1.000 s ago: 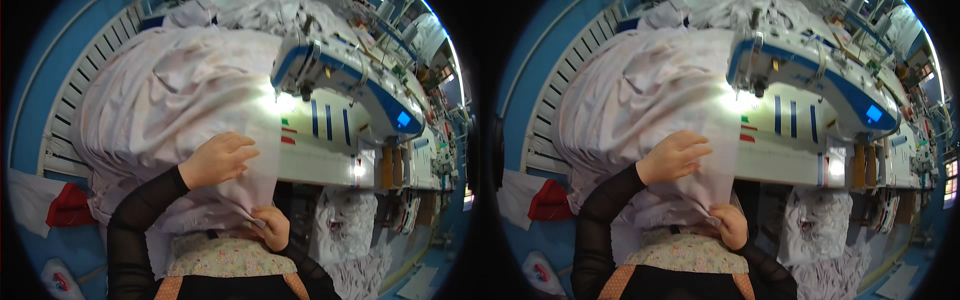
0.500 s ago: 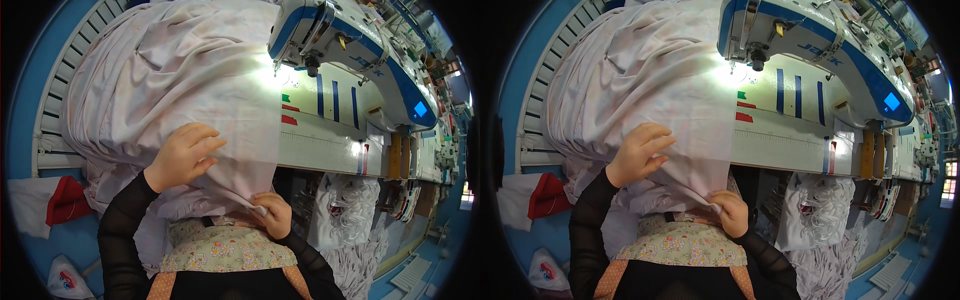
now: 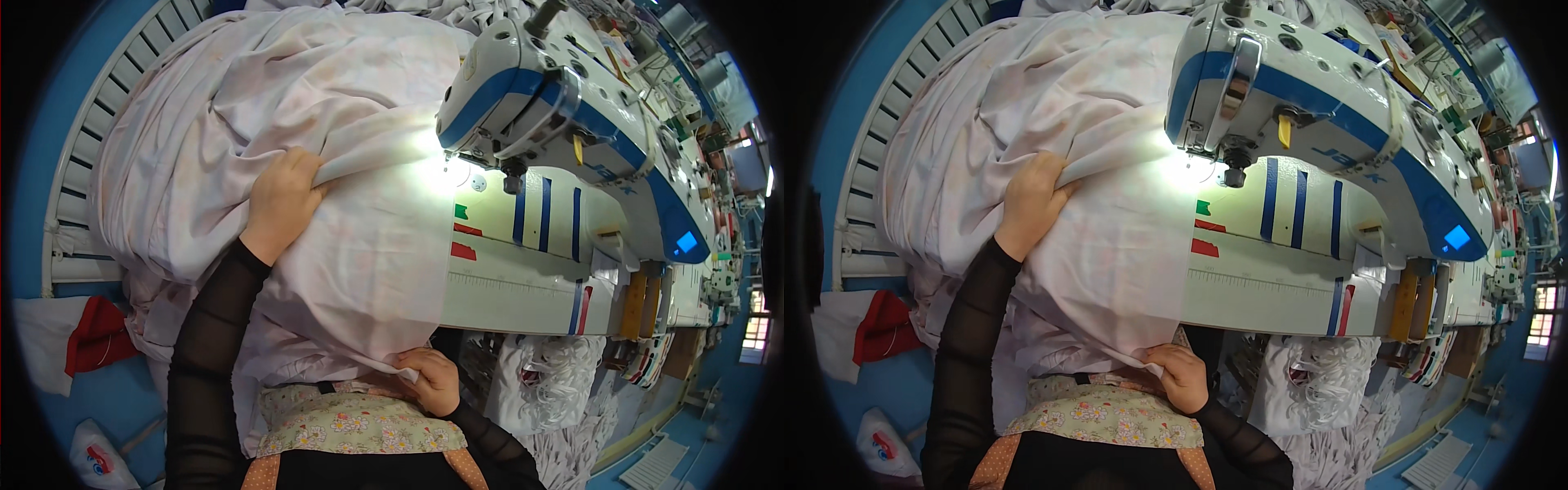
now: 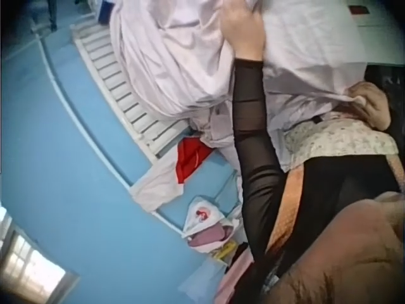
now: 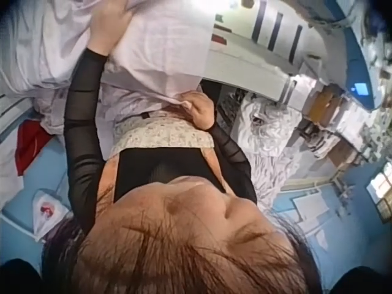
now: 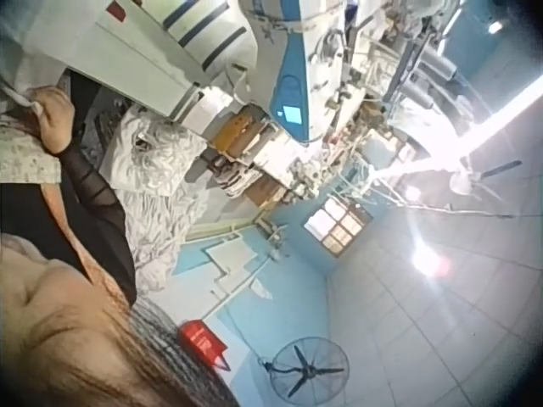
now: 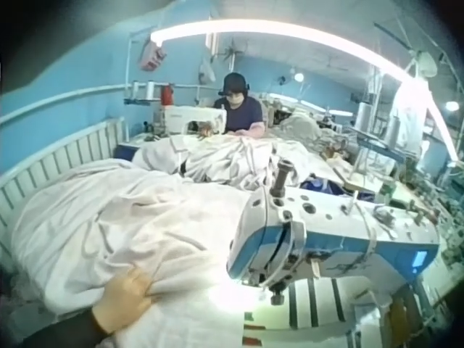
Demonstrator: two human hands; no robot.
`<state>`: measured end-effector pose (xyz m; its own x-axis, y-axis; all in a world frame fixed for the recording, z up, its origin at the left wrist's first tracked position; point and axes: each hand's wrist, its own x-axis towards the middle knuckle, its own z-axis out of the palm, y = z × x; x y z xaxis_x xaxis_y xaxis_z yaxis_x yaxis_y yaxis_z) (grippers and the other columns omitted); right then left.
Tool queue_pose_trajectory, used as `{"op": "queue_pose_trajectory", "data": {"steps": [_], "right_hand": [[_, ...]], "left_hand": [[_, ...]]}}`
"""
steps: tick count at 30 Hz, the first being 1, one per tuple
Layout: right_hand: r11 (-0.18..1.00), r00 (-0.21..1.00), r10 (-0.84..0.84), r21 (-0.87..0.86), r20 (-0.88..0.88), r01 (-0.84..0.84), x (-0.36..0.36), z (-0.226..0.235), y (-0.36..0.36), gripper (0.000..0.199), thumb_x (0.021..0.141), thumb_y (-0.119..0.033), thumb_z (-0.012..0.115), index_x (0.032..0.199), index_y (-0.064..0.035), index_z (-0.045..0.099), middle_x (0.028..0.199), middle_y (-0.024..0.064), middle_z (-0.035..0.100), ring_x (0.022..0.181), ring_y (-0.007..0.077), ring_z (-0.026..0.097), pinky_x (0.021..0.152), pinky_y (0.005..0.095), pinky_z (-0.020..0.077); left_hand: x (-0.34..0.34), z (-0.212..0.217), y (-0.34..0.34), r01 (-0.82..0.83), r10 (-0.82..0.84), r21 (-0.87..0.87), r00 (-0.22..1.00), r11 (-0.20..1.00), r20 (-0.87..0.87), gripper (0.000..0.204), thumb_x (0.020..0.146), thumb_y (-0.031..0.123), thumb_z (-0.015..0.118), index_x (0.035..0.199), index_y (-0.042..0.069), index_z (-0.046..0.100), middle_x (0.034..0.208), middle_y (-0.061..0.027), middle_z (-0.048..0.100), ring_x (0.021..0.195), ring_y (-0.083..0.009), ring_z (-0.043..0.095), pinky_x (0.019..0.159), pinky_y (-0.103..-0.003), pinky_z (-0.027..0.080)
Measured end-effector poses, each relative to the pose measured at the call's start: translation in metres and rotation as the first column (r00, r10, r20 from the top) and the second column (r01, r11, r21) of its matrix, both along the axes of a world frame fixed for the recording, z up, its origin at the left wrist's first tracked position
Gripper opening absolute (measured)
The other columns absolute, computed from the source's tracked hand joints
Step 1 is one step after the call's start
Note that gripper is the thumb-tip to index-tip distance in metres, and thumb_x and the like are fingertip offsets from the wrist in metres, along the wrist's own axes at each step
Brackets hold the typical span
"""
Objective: The person is sewing pieces of white fabric together using a sewing machine.
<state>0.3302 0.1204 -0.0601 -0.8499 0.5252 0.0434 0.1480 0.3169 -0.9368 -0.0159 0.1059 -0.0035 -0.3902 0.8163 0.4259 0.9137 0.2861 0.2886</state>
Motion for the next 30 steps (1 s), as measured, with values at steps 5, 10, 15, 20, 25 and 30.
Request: {"op": "queue_pose_trajectory", "data": {"steps": [5,10,15,20,25,30], "right_hand": [[0.998,0.999,0.04,0.039,0.003,-0.04,-0.012,0.004,0.02,0.029,0.069,0.007,0.052,0.091,-0.0043,0.068,0.092,0.0109,0.069,0.09,0.0294,0.066,0.08,0.0369,0.051],[0.996,0.998,0.067,0.064,-0.009,-0.066,-0.027,0.024,0.031,0.029,0.069,0.004,0.053,0.092,-0.0055,0.068,0.092,0.0096,0.07,0.089,0.0289,0.068,0.08,0.0383,0.0515],[0.977,0.986,0.116,0.19,-0.117,-0.092,-0.037,0.043,0.041,0.03,0.065,0.008,0.062,0.092,-0.0034,0.067,0.09,0.0101,0.069,0.091,0.0278,0.068,0.075,0.0355,0.0544],[0.95,0.981,0.131,0.3,-0.146,-0.082,-0.053,0.056,0.056,0.031,0.061,0.01,0.059,0.089,-0.0014,0.066,0.087,0.0106,0.069,0.089,0.0294,0.069,0.073,0.0355,0.0558],[0.927,0.982,0.169,0.353,-0.088,-0.128,-0.077,0.066,0.075,0.032,0.06,0.01,0.059,0.089,-0.0028,0.066,0.085,0.0096,0.068,0.088,0.0282,0.069,0.069,0.0352,0.055],[0.936,0.977,0.215,0.284,0.002,-0.207,-0.104,0.069,0.101,0.035,0.059,0.01,0.058,0.089,-0.0047,0.067,0.087,0.0097,0.068,0.086,0.0284,0.068,0.072,0.0356,0.0532]], "left_hand": [[-0.017,-0.005,0.025,0.091,-0.092,-0.007,0.995,0.996,-0.039,0.021,0.08,0.019,0.068,0.081,0.007,0.051,0.075,-0.0124,0.056,0.07,-0.0343,0.057,0.06,-0.045,0.043],[-0.037,-0.012,0.05,0.077,-0.077,-0.011,0.994,0.997,-0.077,0.021,0.082,0.021,0.066,0.079,0.007,0.05,0.072,-0.0125,0.057,0.07,-0.0344,0.058,0.06,-0.046,0.045],[-0.056,-0.015,0.076,0.069,-0.067,0.007,0.99,0.998,-0.122,0.02,0.085,0.024,0.064,0.083,0.007,0.053,0.075,-0.0114,0.06,0.074,-0.0321,0.061,0.063,-0.043,0.048],[-0.079,-0.02,0.098,0.078,-0.066,0.067,0.985,0.995,-0.16,0.02,0.085,0.023,0.064,0.085,0.007,0.053,0.078,-0.0109,0.061,0.074,-0.032,0.061,0.063,-0.044,0.049],[-0.102,-0.024,0.121,0.079,-0.059,0.098,0.979,0.992,-0.194,0.02,0.086,0.024,0.063,0.087,0.006,0.054,0.082,-0.0103,0.064,0.079,-0.032,0.062,0.066,-0.043,0.049],[-0.131,-0.029,0.144,0.034,-0.019,0.082,0.984,0.996,-0.175,0.016,0.087,0.022,0.061,0.094,0.007,0.059,0.088,-0.0117,0.066,0.081,-0.033,0.064,0.069,-0.044,0.05]]}}
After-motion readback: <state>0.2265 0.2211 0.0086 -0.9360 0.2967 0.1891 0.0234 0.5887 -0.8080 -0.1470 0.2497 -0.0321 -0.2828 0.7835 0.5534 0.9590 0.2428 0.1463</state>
